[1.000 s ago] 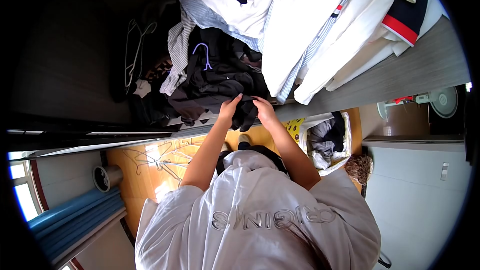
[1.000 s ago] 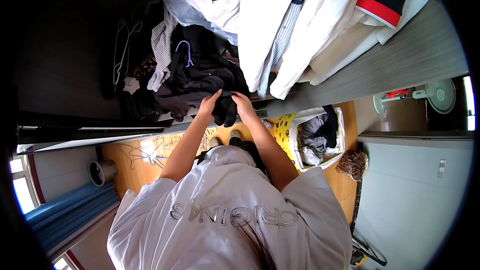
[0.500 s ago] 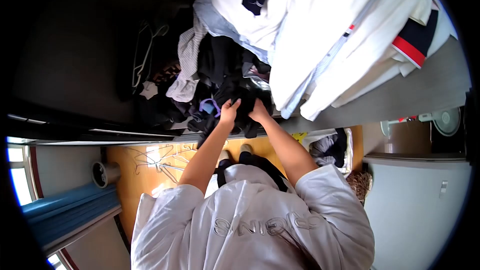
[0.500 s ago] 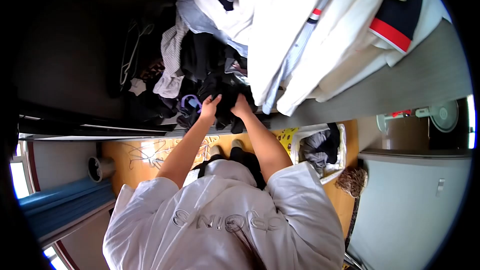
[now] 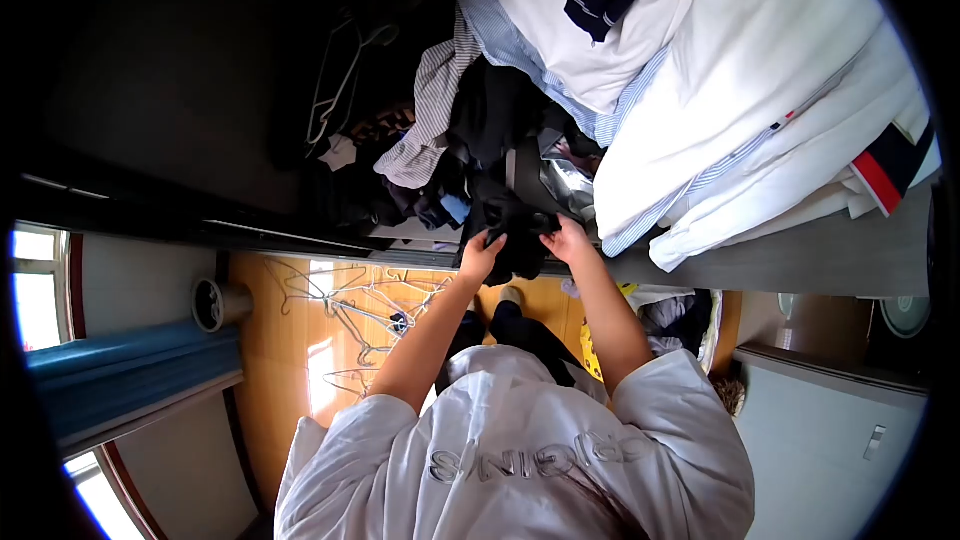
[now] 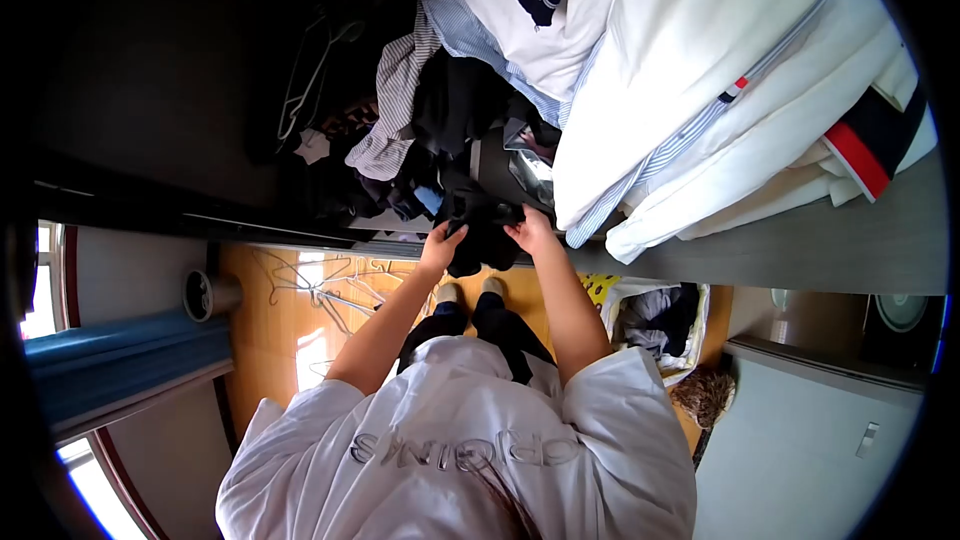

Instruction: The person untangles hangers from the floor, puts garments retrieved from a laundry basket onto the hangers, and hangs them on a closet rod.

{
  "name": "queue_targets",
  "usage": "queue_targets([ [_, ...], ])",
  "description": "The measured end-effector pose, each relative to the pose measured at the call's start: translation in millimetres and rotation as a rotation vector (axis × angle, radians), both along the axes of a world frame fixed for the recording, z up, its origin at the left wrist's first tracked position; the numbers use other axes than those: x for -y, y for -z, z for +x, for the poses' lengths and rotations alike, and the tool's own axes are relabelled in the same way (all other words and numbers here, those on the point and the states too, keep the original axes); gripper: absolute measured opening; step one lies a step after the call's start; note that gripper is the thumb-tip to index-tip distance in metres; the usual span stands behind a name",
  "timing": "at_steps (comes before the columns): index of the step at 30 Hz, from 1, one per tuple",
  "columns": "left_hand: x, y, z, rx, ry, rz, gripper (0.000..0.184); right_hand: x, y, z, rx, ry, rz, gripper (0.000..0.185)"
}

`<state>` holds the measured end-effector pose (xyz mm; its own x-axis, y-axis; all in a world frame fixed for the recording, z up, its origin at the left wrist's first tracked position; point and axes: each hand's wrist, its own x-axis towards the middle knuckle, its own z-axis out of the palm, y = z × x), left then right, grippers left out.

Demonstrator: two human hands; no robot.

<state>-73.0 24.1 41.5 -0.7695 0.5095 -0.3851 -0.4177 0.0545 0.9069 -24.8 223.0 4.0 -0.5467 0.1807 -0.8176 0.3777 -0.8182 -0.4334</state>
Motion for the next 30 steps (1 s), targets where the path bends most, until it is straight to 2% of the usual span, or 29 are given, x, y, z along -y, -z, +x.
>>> queue_targets([
  [4,19.8,0.2,26.6,-0.154,0.108,-0.041,0.020,15.5,-30.7,-8.1,0.058,0.242,-0.066,0.025],
  [6,33.6,-17.9,33.0,-0.054,0.252,-0.174,0.019,20.3,-49.8,-8.3,-0.034,0.334,-0.179,0.026],
  [7,36.0,-15.9,37.8,-0.057,0.228,-0.123,0.020,23.0,-57.6,-7.8,-0.086,0.348,-0.229,0.026],
  [10,34.4,-22.5,32.7,-0.307,0.155,-0.151,0.021,32.9,-90.9,-10.4,-0.257,0.387,-0.361,0.026],
  [12,24.0,-26.6,19.3,-0.422,-0.022,-0.190,0.023,35.9,-116.8,-15.8,-0.458,0.377,-0.476,0.027],
  [14,16.4,-79.3,-7.8,-0.628,-0.029,-0.067,0.025,37.7,-175.3,-27.5,-0.610,0.395,-0.541,0.030],
  [16,3.4,-111.8,-32.2,-0.655,-0.061,0.005,0.025,26.5,-223.6,-49.4,-0.673,0.466,-0.468,0.030],
  [18,-14.2,-151.8,-56.9,-0.721,-0.086,0.053,0.025,-3.5,-221.1,-75.7,-0.966,0.352,-0.504,0.031],
  [20,-31.1,-178.1,-79.1,-0.669,-0.038,-0.085,0.023,-0.9,-248.7,-110.6,-0.903,0.588,-0.275,0.033],
  [21,-43.7,-164.9,-93.7,-0.693,-0.098,-0.062,0.024,-8.0,-226.6,-126.0,-0.753,0.571,-0.145,0.032],
  [22,-57.1,-141.2,-106.0,-0.715,-0.157,-0.037,0.026,-51.1,-129.9,-145.8,-1.249,0.209,-0.257,0.029],
  [23,-61.4,-123.2,-115.4,-0.766,-0.152,-0.161,0.030,-15.8,-153.4,-138.5,-0.684,0.364,0.078,0.024],
  [24,-62.9,-97.8,-122.0,-0.737,-0.155,-0.211,0.031,-4.7,-127.8,-127.7,-0.519,0.223,0.202,0.027],
  [26,-61.5,-57.6,-126.9,-0.736,-0.199,-0.267,0.032,41.5,-131.2,-85.4,-0.443,0.174,0.725,0.048],
  [28,-56.3,-49.0,-116.5,-0.675,-0.186,-0.268,0.033,63.2,-83.2,-51.0,-0.283,0.032,0.870,0.047],
  [29,-57.3,-40.5,-111.7,-0.668,-0.192,-0.274,0.032,80.7,-70.8,-34.7,-0.251,0.023,0.796,0.049],
  [30,-56.0,-37.1,-106.6,-0.607,-0.173,-0.262,0.032,87.3,-56.9,-20.3,-0.252,-0.123,0.719,0.050],
])
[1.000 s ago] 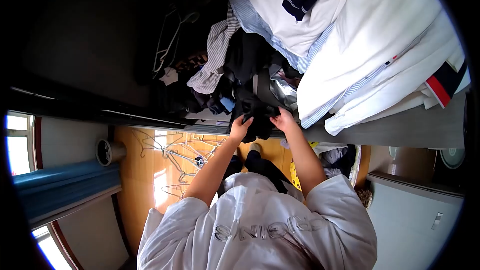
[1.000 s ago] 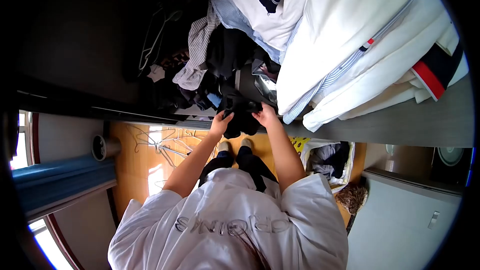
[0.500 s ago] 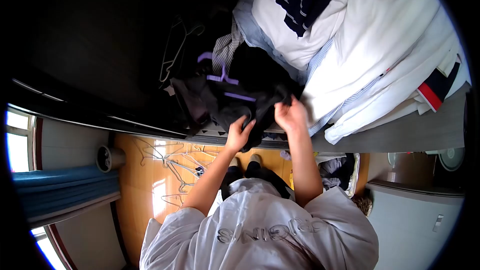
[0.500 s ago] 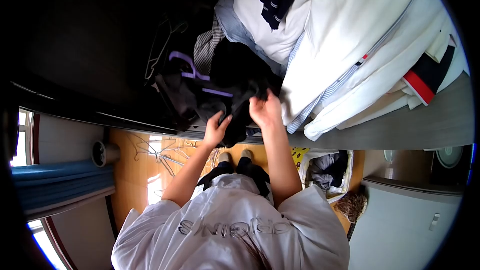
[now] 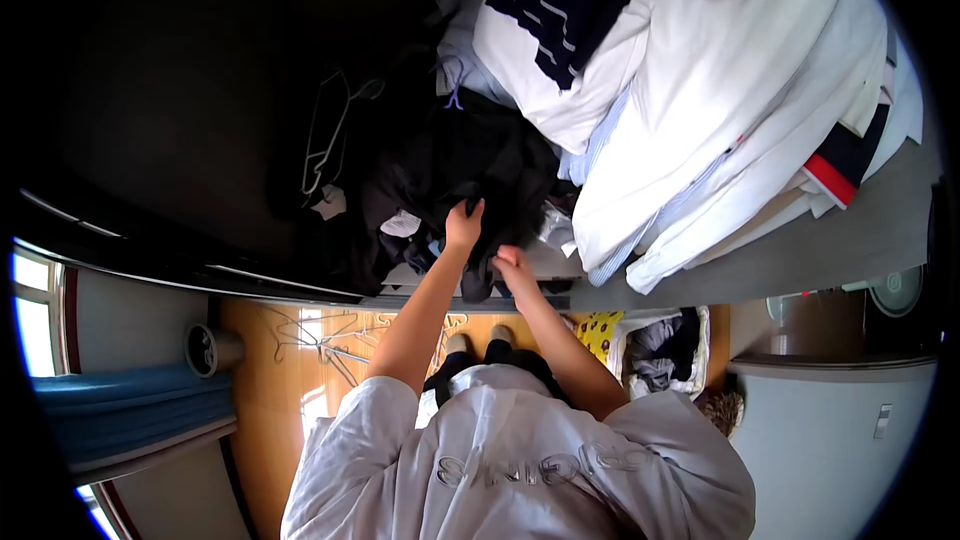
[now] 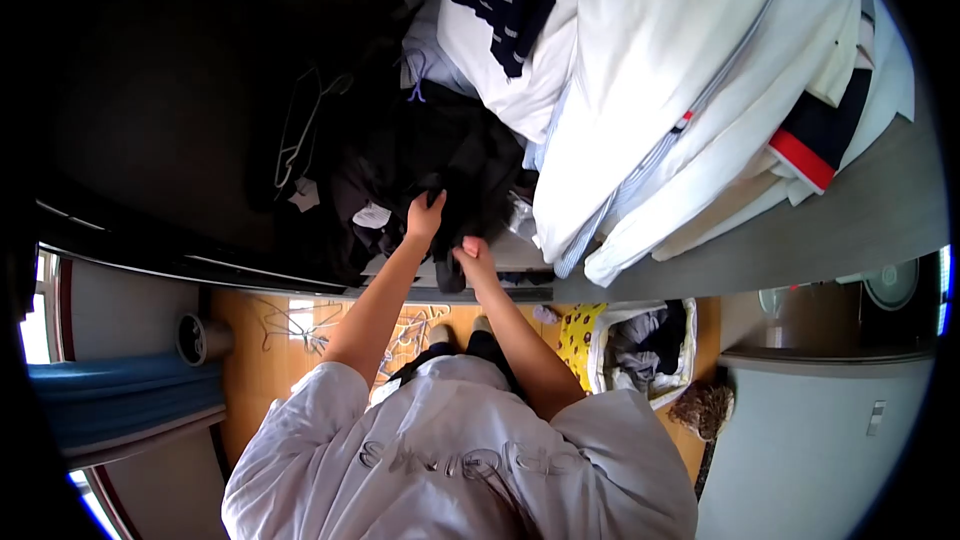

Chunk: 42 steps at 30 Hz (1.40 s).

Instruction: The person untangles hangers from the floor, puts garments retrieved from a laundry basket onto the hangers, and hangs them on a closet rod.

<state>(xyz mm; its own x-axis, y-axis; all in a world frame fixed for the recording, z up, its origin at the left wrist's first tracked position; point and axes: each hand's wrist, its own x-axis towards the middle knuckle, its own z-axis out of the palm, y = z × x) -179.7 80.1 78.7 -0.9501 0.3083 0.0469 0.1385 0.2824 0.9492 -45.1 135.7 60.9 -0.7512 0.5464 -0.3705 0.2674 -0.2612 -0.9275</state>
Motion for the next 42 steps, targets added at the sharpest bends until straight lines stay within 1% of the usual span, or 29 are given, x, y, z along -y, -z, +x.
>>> queue_targets([
  [2,0.4,-1.0,5.0,0.121,0.024,0.027,0.033,16.7,43.6,12.5,-0.019,-0.006,0.122,0.052],
  [3,-0.3,-3.3,6.2,0.143,0.043,0.047,0.032,17.5,41.6,13.8,0.002,-0.066,0.229,0.054],
  [5,1.9,-10.5,11.7,0.193,0.077,0.086,0.030,17.3,23.2,12.4,0.049,-0.192,0.439,0.057],
  [6,4.5,-17.2,14.9,0.217,0.092,0.104,0.030,17.9,13.2,9.0,0.025,-0.134,0.564,0.058],
  [7,6.5,-29.8,18.5,0.312,0.087,0.152,0.027,17.2,2.7,3.9,-0.015,-0.127,0.666,0.055],
  [8,8.0,-32.2,19.2,0.347,0.078,0.191,0.028,17.0,-8.0,-0.9,-0.056,-0.122,0.766,0.052],
  [11,12.7,-47.2,15.8,0.468,0.061,0.283,0.028,14.9,-26.6,-15.4,-0.020,-0.265,0.757,0.044],
  [14,21.6,-78.1,11.8,0.490,0.139,0.138,0.031,10.3,-8.1,-28.7,-0.270,-0.328,-0.055,0.033],
  [15,23.4,-70.2,5.8,0.513,0.157,0.141,0.035,12.8,-32.8,-25.3,-0.336,-0.247,-0.233,0.027],
  [18,33.3,-90.8,7.3,0.555,0.173,0.133,0.035,7.9,-33.0,-25.5,-0.414,-0.165,0.117,0.026],
  [19,34.9,-88.1,6.6,0.548,0.204,0.138,0.035,11.9,-56.3,-22.7,-0.235,-0.091,0.501,0.029],
  [22,34.4,-83.6,3.8,0.517,0.278,0.119,0.033,8.0,-60.6,-32.6,-0.306,0.045,1.107,0.025],
  [23,33.5,-83.6,3.2,0.501,0.282,0.091,0.033,0.9,-54.6,-34.9,-0.206,-0.103,1.016,0.019],
  [25,32.2,-78.2,-1.9,0.512,0.268,0.067,0.035,-9.9,-53.6,-41.1,-0.143,-0.207,0.663,0.015],
  [26,34.0,-74.8,-2.4,0.389,0.236,0.073,0.036,-15.8,-53.4,-44.0,-0.113,-0.258,0.487,0.013],
  [27,36.8,-73.7,-0.6,0.267,0.203,0.081,0.037,-21.2,-61.4,-44.3,-0.135,-0.250,0.529,0.016],
  [28,38.6,-70.8,0.4,0.148,0.167,0.089,0.038,-21.7,-66.7,-45.9,-0.237,-0.178,0.290,0.018],
  [30,39.3,-64.1,6.2,0.115,0.161,0.100,0.038,-34.7,-88.7,-41.4,-0.182,-0.152,0.073,0.020],
  [31,40.9,-65.8,17.5,0.084,0.138,0.087,0.039,-36.6,-81.8,-43.7,-0.129,-0.118,0.081,0.020],
  [32,41.6,-67.8,25.7,0.056,0.113,0.073,0.040,-45.9,-76.9,-44.4,-0.132,-0.236,0.102,0.021],
  [33,41.8,-73.8,28.0,0.084,0.205,0.027,0.042,-49.9,-77.9,-45.3,-0.130,-0.267,0.087,0.018],
  [34,35.1,-66.6,28.5,-0.044,0.252,0.191,0.034,-52.5,-78.7,-45.9,-0.128,-0.297,0.072,0.016],
  [36,31.7,-65.0,24.0,-0.223,0.366,0.105,0.024,-56.7,-84.4,-47.8,-0.127,-0.294,0.113,0.016],
  [37,29.8,-67.2,22.5,-0.163,0.357,0.119,0.019,-57.5,-88.8,-48.5,-0.128,-0.293,0.134,0.016],
  [40,34.3,-78.4,12.5,-0.103,0.386,-0.131,0.021,-57.9,-100.9,-48.8,-0.119,-0.213,0.194,0.023],
  [42,32.4,-75.0,11.1,-0.098,0.499,-0.117,0.023,-62.9,-96.7,-52.1,-0.148,-0.168,0.145,0.023],
])
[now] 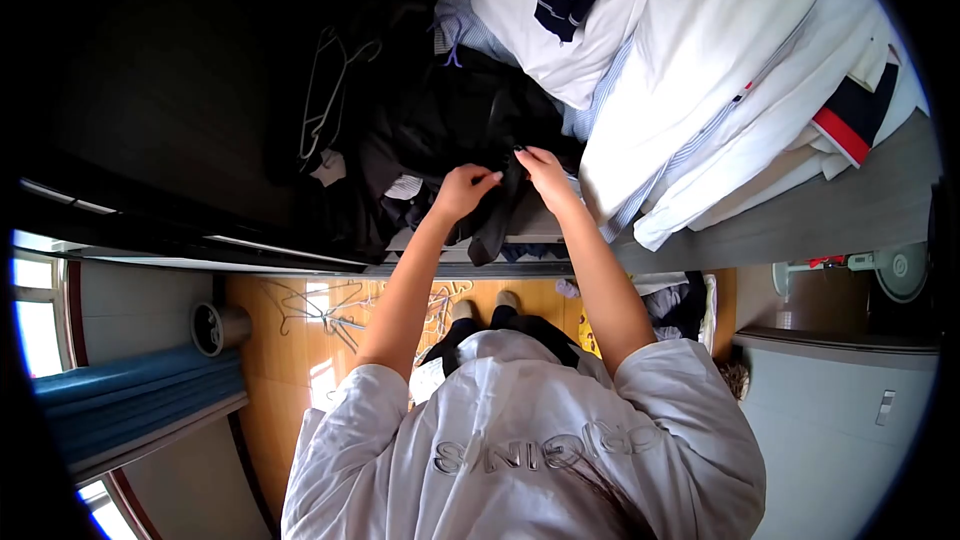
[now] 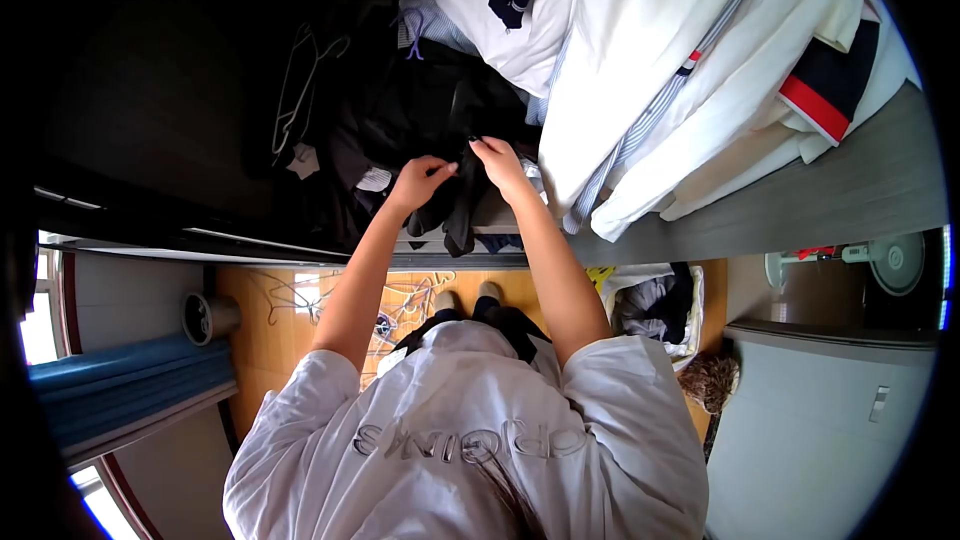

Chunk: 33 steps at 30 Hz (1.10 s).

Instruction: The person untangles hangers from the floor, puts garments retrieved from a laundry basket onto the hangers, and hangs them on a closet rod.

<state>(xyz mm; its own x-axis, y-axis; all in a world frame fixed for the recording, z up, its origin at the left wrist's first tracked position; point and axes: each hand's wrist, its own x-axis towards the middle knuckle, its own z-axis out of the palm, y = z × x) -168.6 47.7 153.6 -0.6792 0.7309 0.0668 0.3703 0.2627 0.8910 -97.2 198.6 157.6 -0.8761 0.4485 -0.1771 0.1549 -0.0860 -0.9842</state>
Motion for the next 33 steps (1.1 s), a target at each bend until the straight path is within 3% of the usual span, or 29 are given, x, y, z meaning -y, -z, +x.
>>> queue_targets([
  [3,-3.9,2.0,4.0,-0.056,0.137,0.051,0.026,-5.8,-5.8,1.7,0.020,0.034,-0.166,0.021],
  [7,-12.4,7.3,0.8,-0.159,-0.027,0.053,0.028,-17.1,-0.4,-0.4,0.012,-0.020,-0.180,0.020],
  [12,-19.6,5.1,0.3,0.051,0.113,-0.032,0.028,-31.4,12.4,-11.1,0.017,-0.091,-0.098,0.019],
  [15,-23.7,7.2,-2.9,0.107,0.008,-0.025,0.029,-27.2,29.6,-16.7,-0.110,0.200,0.472,0.022],
  [18,-28.5,7.6,-6.6,0.160,-0.161,0.044,0.031,-9.1,15.5,10.7,-0.046,0.350,0.625,0.025],
  [20,-30.4,-1.4,-5.8,0.195,-0.231,0.042,0.031,17.2,14.3,40.5,0.133,0.260,0.435,0.023],
  [21,-31.4,-4.9,-4.8,0.181,-0.256,0.033,0.032,34.2,18.1,52.9,0.195,0.155,0.081,0.024],
  [22,-32.7,-6.5,-5.0,0.166,-0.254,0.008,0.032,44.6,30.0,63.5,0.306,-0.081,-0.067,0.026],
  [23,-33.7,-7.4,-4.8,0.150,-0.250,-0.018,0.032,60.5,44.6,71.1,0.363,-0.161,-0.302,0.027],
  [24,-34.4,-8.5,-4.2,0.134,-0.245,-0.047,0.032,74.6,55.9,77.2,0.364,-0.195,-0.364,0.032],
  [25,-34.9,-12.7,-2.3,0.122,-0.234,-0.079,0.033,82.5,53.8,76.2,0.407,-0.163,-0.341,0.030],
  [28,-32.7,-20.4,0.5,0.072,-0.201,-0.141,0.034,89.7,59.1,65.0,0.098,0.131,0.387,0.036],
  [29,-31.6,-20.7,1.5,0.052,-0.185,-0.137,0.034,88.0,58.4,58.3,-0.029,0.321,0.472,0.044],
  [30,-31.9,-19.6,2.7,0.035,-0.167,-0.131,0.034,80.2,41.7,51.5,-0.107,0.365,0.592,0.040],
  [33,-30.7,-13.1,2.0,0.061,-0.155,-0.041,0.034,51.8,27.1,38.2,-0.128,0.223,0.631,0.025],
])
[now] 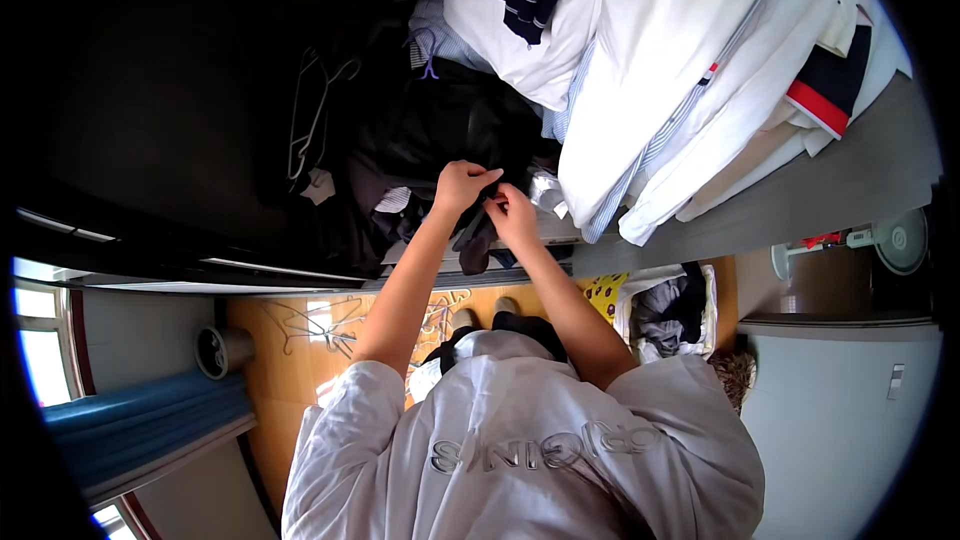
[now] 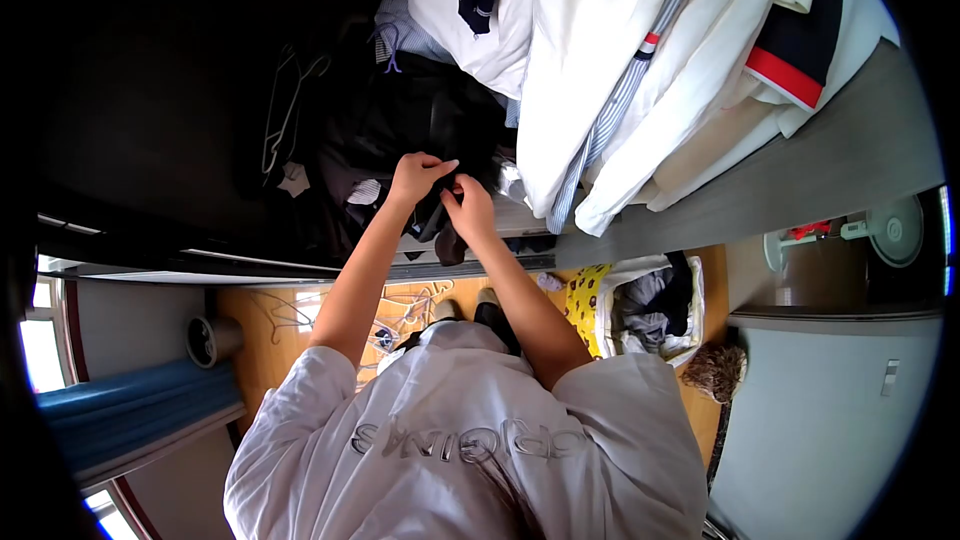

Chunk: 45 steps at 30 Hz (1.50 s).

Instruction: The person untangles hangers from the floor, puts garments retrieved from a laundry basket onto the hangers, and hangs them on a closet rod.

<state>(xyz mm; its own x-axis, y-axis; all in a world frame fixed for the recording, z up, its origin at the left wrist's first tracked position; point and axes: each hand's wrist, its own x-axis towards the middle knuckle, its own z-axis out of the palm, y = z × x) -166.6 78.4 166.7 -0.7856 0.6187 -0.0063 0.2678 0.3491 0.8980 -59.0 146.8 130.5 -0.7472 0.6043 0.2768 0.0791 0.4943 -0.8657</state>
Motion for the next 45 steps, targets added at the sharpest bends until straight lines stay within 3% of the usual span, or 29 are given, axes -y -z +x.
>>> queue_targets([
  [1,2.0,-4.7,1.5,0.004,-0.005,0.032,0.034,-6.5,-3.6,-1.1,0.063,-0.046,0.021,0.021],
  [2,4.9,-9.6,1.6,0.167,0.007,-0.005,0.032,-11.1,-3.4,-3.9,0.084,-0.043,-0.016,0.017],
  [5,11.5,-2.7,-0.4,0.179,0.012,0.138,0.030,-28.9,5.7,-8.0,0.020,-0.167,-0.267,0.015],
  [10,29.2,12.9,4.4,0.010,0.226,0.058,0.027,-43.6,-23.5,-12.0,-0.056,-0.233,-0.818,0.015],
  [13,31.7,17.8,8.5,-0.010,0.254,-0.025,0.024,-61.9,-22.1,-16.7,0.022,-0.201,-0.730,0.012],
  [16,31.8,19.3,4.1,-0.038,0.290,-0.075,0.026,-65.7,-18.5,-19.3,0.052,0.029,-0.721,0.014],
  [19,27.6,17.7,3.8,0.046,0.228,-0.057,0.028,-49.7,-1.9,-14.6,-0.165,0.354,-0.105,0.014],
  [21,22.9,18.8,2.1,0.126,0.142,-0.017,0.029,-29.3,-4.9,7.7,0.000,0.280,-0.027,0.018],
  [22,19.5,24.2,1.8,0.161,0.093,0.006,0.029,-13.3,-9.3,17.5,0.198,0.221,-0.072,0.020],
  [23,15.9,27.2,2.8,0.199,0.044,0.031,0.030,-4.7,30.5,22.2,0.153,0.038,-0.351,0.026],
  [24,12.8,24.2,4.8,0.208,0.027,0.026,0.030,13.8,1.4,34.5,0.316,-0.130,-0.768,0.028],
  [25,11.1,18.7,7.5,0.217,0.009,0.021,0.030,25.8,16.4,40.7,0.319,-0.159,-0.992,0.027],
  [26,9.8,15.5,10.2,0.226,-0.010,0.014,0.031,35.2,18.4,46.4,0.349,-0.154,-0.929,0.028],
  [29,7.4,13.4,14.8,0.245,-0.059,-0.027,0.030,41.4,30.1,47.2,0.338,-0.159,-1.152,0.031],
  [33,8.3,11.8,20.0,0.203,-0.115,-0.044,0.030,48.3,21.4,41.4,0.125,-0.195,-1.250,0.041],
  [37,13.8,4.4,25.5,0.290,-0.146,-0.065,0.028,52.1,24.2,33.9,-0.064,-0.122,-1.438,0.035],
  [38,14.5,5.5,25.9,0.271,-0.159,-0.039,0.028,52.2,25.4,32.3,-0.111,-0.077,-1.483,0.023],
  [42,18.8,14.3,23.4,0.231,-0.186,0.013,0.028,52.1,32.0,31.1,-0.105,-0.032,-1.328,0.014],
  [45,25.1,20.0,20.7,0.272,-0.224,0.040,0.028,49.5,32.2,32.4,-0.023,-0.163,-1.164,0.014],
])
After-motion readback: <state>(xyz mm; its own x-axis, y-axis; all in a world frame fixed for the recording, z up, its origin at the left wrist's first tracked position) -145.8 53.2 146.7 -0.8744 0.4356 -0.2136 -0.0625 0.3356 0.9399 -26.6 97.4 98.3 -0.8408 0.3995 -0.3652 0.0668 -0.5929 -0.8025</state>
